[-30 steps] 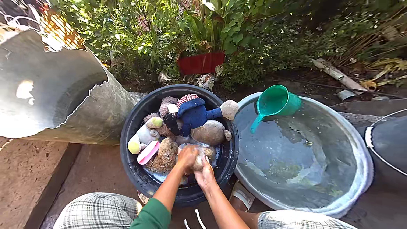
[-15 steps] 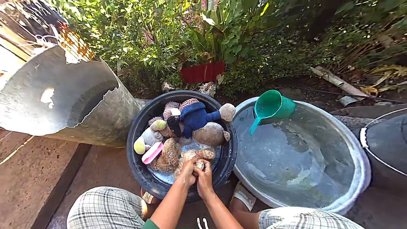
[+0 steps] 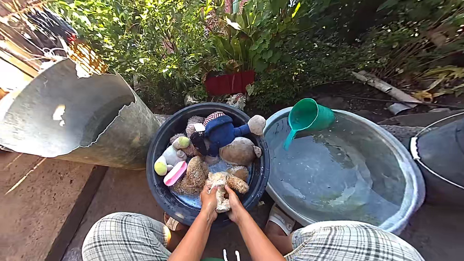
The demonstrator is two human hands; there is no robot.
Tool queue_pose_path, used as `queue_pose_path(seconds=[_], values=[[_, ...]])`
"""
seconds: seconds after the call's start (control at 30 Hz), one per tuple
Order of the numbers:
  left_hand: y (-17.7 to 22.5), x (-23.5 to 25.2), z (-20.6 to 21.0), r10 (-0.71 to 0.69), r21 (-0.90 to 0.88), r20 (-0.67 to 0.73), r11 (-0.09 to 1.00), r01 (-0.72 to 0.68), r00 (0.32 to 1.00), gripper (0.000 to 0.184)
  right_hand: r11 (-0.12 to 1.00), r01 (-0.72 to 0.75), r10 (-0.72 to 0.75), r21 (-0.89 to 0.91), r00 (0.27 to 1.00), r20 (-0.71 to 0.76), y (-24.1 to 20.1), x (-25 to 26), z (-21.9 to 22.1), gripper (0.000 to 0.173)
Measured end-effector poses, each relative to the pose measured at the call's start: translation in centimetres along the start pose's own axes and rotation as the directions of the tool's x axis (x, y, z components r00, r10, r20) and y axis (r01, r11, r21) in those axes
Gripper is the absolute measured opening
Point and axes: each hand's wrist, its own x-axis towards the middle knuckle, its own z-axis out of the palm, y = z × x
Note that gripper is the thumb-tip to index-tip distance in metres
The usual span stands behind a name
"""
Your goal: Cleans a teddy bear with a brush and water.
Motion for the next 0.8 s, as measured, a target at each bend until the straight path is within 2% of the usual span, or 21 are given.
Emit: queue_pose_path(seconds=[0.1, 0.13, 0.2, 0.23, 0.3, 0.37, 0.53, 0.63, 0.7, 0.73, 0.8], values=[[2.6, -1.9, 0.7, -0.097, -0.303, 0.010, 0.948, 0.095, 0.995, 0.035, 0.975, -0.216, 0.191, 0.058, 0.940, 0.284, -0.4, -0.2, -0.5, 0.080], [3.6, -2.4, 1.1, -0.098, -0.348, 0.023, 0.932, 0.099, 0.995, 0.036, 0.964, -0.248, 0.197, 0.092, 0.905, 0.377, -0.5, -0.5, -0.4, 0.088], [5.1, -3.4, 1.6, -0.061, -0.404, 0.067, 0.911, 0.083, 0.996, 0.040, 0.918, -0.259, 0.071, 0.301, 0.853, 0.517, -0.9, -1.6, 0.2, 0.087], [5.8, -3.9, 1.7, -0.036, -0.418, 0.092, 0.906, 0.071, 0.995, 0.040, 0.868, -0.247, -0.022, 0.431, 0.847, 0.531, -1.2, -2.0, 0.7, 0.081], [7.0, -4.9, 1.8, 0.017, -0.462, 0.138, 0.885, 0.049, 0.990, 0.035, 0.788, -0.162, -0.161, 0.594, 0.877, 0.453, -2.5, -3.1, 2.1, 0.069], [8.3, -5.9, 1.7, 0.070, -0.508, 0.184, 0.861, 0.034, 0.980, 0.035, 0.781, -0.076, -0.203, 0.620, 0.907, 0.368, -4.3, -4.2, 3.0, 0.057], [9.3, -8.3, 0.6, 0.169, -0.580, 0.287, 0.814, 0.031, 0.943, 0.038, 0.861, 0.093, -0.219, 0.501, 0.955, 0.200, -7.6, -6.8, 3.7, 0.025], [8.2, -9.1, 0.2, 0.163, -0.615, 0.322, 0.785, 0.075, 0.933, 0.035, 0.924, 0.209, -0.236, 0.321, 0.970, 0.049, -7.9, -7.2, 3.2, 0.011], [6.6, -8.9, 0.0, 0.133, -0.533, 0.342, 0.843, 0.076, 0.930, 0.032, 0.941, 0.328, -0.321, 0.077, 0.943, -0.092, -7.6, -6.7, 2.3, 0.018], [5.9, -8.6, -0.1, 0.112, -0.432, 0.366, 0.900, 0.062, 0.924, 0.037, 0.932, 0.354, -0.363, -0.082, 0.919, -0.152, -7.4, -6.1, 1.6, 0.026], [4.8, -7.9, -0.2, 0.033, -0.213, 0.429, 0.975, 0.065, 0.902, 0.058, 0.900, 0.302, -0.384, -0.316, 0.892, -0.240, -7.0, -4.5, 0.2, 0.047]])
